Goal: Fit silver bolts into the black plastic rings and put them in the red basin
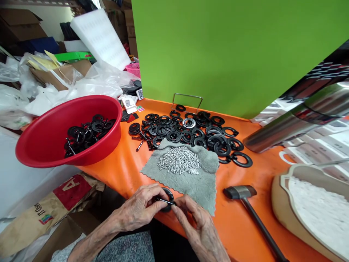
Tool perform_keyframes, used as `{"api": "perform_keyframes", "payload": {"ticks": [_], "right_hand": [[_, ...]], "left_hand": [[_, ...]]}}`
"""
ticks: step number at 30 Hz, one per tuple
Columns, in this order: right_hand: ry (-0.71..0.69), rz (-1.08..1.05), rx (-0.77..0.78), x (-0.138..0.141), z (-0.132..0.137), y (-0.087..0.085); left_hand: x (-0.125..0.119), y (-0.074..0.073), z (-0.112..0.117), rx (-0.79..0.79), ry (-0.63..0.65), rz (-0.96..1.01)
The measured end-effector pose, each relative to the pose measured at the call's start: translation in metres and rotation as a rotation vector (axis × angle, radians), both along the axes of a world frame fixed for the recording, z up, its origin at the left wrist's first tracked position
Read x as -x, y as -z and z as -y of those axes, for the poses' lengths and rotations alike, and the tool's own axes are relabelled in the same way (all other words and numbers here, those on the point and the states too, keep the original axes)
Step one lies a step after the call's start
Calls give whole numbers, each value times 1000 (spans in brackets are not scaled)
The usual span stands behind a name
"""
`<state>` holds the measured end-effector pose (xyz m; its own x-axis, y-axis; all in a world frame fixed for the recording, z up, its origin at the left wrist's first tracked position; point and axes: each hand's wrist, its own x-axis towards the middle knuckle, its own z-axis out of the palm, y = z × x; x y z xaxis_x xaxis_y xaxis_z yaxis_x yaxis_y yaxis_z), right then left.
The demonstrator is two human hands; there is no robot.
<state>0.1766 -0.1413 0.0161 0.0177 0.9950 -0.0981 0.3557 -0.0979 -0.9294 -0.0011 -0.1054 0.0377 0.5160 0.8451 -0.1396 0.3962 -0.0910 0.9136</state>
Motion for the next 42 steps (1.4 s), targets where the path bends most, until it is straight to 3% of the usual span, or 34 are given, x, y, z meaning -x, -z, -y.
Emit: {"api": "perform_keyframes", "payload": {"ticks": [5,11,23,29,37,42], "right_hand": [[56,-188,123,6,6,-9],[116,-204,164,9,9,-15],[124,-358,192,17,41,-11],[218,-590,235,34,67,-13],[261,-640,336,43,107,12],[233,-640,349,48,122,19]], "left_hand": [[1,-4,0,96,-60,51],[1,-6,4,251,-81,191],[9,-13,36,213,-134,180],[12,-7,70,-97,-173,104],[14,28,115,-524,-181,31],[21,36,131,-611,-194,78]]}}
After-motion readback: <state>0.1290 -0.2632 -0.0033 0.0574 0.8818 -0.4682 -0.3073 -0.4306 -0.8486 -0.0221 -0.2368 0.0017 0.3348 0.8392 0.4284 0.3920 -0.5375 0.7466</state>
